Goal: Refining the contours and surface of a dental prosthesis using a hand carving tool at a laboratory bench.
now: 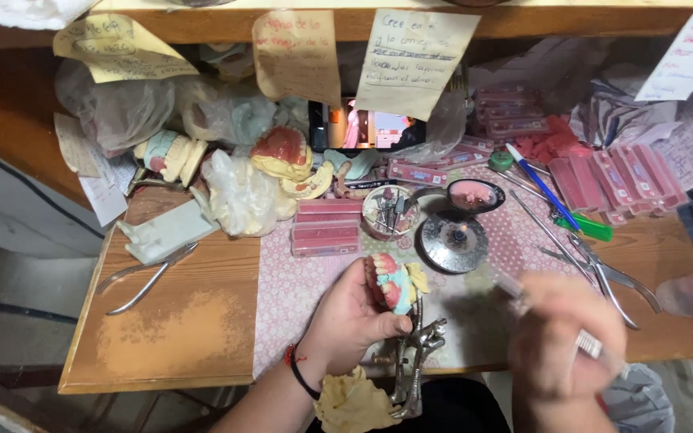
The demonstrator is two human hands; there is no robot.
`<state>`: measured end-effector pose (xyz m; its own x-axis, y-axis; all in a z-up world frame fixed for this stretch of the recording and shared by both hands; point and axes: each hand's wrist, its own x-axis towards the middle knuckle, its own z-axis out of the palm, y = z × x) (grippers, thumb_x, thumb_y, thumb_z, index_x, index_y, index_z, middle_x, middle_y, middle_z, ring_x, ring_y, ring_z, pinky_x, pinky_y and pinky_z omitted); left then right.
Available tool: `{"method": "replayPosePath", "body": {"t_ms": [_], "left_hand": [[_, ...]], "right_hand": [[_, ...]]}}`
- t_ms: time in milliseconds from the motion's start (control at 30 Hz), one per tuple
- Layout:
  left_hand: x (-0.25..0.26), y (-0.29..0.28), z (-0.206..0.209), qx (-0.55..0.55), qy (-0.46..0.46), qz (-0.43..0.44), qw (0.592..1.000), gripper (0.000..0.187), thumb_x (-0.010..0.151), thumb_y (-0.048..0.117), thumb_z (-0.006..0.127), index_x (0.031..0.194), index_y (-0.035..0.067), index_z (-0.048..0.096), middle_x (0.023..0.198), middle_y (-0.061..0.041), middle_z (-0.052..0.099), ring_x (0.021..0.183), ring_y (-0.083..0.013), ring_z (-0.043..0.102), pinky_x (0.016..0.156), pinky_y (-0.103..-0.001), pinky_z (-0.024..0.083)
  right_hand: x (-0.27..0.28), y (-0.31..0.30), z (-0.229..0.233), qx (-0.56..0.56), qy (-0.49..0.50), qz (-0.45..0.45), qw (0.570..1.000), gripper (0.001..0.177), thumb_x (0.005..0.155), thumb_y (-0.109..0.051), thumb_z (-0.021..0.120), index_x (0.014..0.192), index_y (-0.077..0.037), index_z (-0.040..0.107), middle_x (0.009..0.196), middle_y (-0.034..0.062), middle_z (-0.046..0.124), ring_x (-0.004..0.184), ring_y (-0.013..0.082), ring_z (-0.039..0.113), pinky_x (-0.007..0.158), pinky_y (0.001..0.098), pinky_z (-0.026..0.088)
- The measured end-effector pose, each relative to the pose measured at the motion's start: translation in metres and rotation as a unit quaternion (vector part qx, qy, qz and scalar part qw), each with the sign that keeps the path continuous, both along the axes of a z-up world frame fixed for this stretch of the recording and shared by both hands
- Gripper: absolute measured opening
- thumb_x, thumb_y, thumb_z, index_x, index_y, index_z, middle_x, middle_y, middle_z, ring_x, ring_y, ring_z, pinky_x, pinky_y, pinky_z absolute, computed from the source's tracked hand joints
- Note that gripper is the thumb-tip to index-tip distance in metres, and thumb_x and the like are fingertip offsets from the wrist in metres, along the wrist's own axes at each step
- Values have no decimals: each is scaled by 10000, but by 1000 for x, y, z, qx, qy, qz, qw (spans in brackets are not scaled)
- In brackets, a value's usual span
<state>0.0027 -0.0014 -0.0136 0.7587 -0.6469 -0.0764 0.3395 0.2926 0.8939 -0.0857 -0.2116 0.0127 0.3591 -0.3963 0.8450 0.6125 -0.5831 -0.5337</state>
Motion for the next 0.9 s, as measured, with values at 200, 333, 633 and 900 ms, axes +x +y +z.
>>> {"method": "replayPosePath", "body": {"t_ms": [200,333,633,900], "left_hand": [[-2,-2,-18,-50,34,18,998,712,709,215,944,1241,42,503,950,-20,508,874,-127,518,809,-259,491],[-2,0,-13,5,27,29,999,794,645,313,957,1260,36,538,957,-31,535,901,-156,548,835,-283,498],[-3,1,-6,-29,8,14,999,616,718,267,951,1107,67,517,907,-18,500,819,-127,507,758,-252,434],[-6,2,7,-23,121,-5,992,781,701,132,920,1347,55,487,904,-96,527,540,-139,481,337,-263,366]], "right_hand": [[44,-38,17,350,169,61,919,255,1097,-306,568,1094,-53,606,913,213,705,652,192,676,567,229,540],[42,-50,8,350,195,75,913,333,1049,-377,600,1077,-45,610,901,192,718,651,195,676,580,235,525],[42,-53,4,363,192,63,910,282,1095,-311,535,1079,-37,601,880,202,691,650,198,659,588,259,514],[41,-60,-3,420,172,137,880,275,1046,-294,610,1102,-26,634,927,234,735,675,248,719,602,277,599]]}}
